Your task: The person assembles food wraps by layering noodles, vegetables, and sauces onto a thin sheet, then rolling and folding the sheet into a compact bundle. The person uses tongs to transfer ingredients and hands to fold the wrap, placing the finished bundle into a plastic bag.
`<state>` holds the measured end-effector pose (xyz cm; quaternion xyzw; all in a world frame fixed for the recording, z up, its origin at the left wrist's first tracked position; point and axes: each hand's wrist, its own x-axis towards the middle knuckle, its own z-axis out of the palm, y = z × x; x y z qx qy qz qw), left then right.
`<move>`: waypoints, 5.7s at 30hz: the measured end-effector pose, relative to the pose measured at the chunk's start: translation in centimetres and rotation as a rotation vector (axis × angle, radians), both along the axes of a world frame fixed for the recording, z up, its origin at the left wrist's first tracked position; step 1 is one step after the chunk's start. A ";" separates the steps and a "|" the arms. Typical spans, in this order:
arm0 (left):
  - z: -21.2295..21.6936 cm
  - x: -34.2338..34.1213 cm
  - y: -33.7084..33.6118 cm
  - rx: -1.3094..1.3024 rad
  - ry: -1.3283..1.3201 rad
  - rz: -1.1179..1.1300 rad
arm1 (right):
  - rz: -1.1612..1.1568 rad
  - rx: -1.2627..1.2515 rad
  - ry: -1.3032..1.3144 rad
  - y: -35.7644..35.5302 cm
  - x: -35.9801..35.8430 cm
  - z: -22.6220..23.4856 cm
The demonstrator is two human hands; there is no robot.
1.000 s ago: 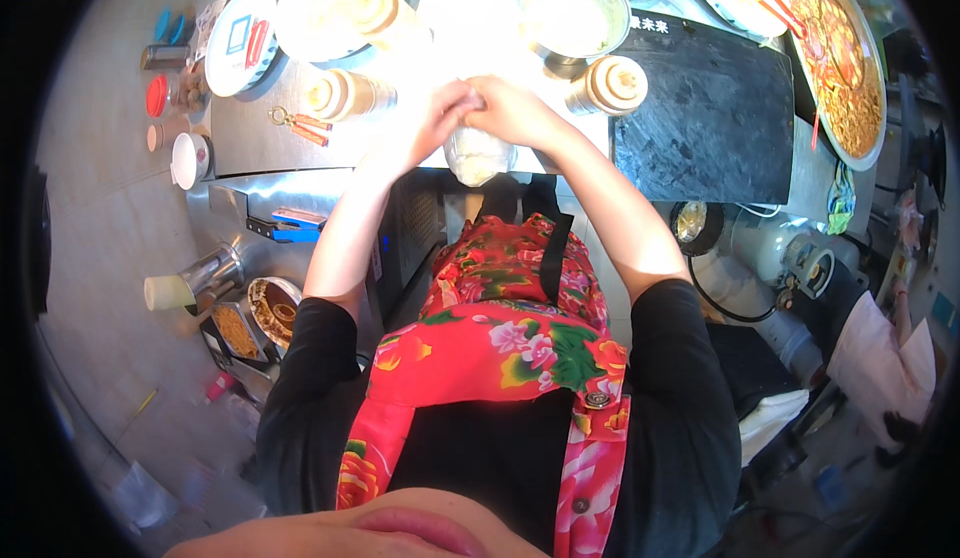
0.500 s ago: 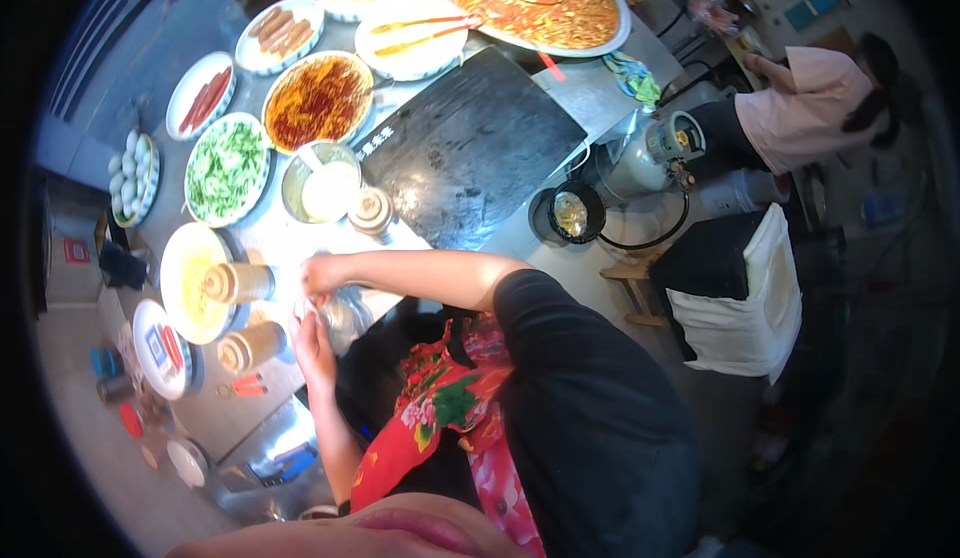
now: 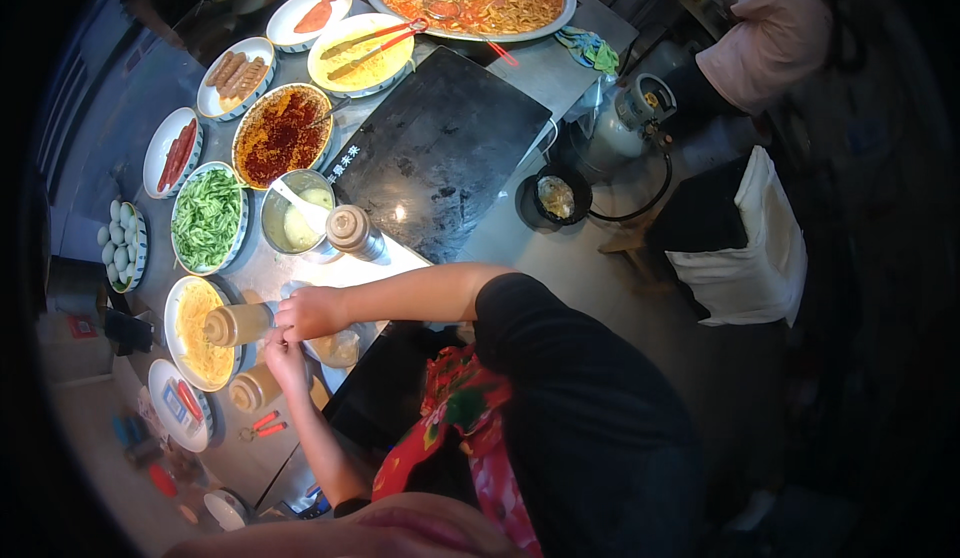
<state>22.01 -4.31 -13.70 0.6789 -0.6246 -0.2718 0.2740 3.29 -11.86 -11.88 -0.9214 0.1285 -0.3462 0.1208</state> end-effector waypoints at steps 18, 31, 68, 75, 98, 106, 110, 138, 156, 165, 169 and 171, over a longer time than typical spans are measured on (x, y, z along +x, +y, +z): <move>4.8 0.3 -4.5 0.302 0.375 -0.286 | 0.117 0.869 0.174 -1.1 -2.3 2.7; 7.0 -1.5 -5.3 0.049 -0.367 -0.469 | 0.031 0.279 0.201 -0.5 -4.2 2.0; -17.2 -50.1 5.9 0.490 -0.295 -1.363 | -0.906 1.491 -0.245 29.1 -43.2 -17.3; -29.0 -51.7 4.7 0.363 -0.043 -1.115 | -1.003 1.484 -0.449 28.3 -42.1 -30.9; -33.4 -38.0 -40.0 -0.471 -0.884 0.038 | -0.645 1.683 -0.477 21.8 -47.6 -28.7; -33.1 -36.8 -44.1 -0.277 -1.043 0.084 | -0.612 1.629 -0.477 19.8 -49.8 -28.2; -31.4 -40.7 -40.1 -0.258 -0.951 -0.078 | -0.658 1.585 -0.488 20.4 -49.0 -29.2; 4.1 -53.4 0.2 1.191 0.978 -0.538 | -1.286 0.701 -0.126 18.0 -47.7 5.9; 12.5 -69.5 2.3 1.046 1.582 -1.032 | -1.420 0.296 -0.044 21.8 -58.3 18.8; 17.3 -82.6 3.7 0.953 1.755 -0.749 | -1.020 0.214 -0.149 24.0 -67.0 19.2; 15.4 -83.9 1.1 1.111 2.133 -0.569 | -1.028 0.419 -0.315 25.4 -69.0 17.5; 14.7 -83.4 -1.3 1.044 2.042 -0.568 | -0.886 0.484 -0.393 26.7 -69.9 15.3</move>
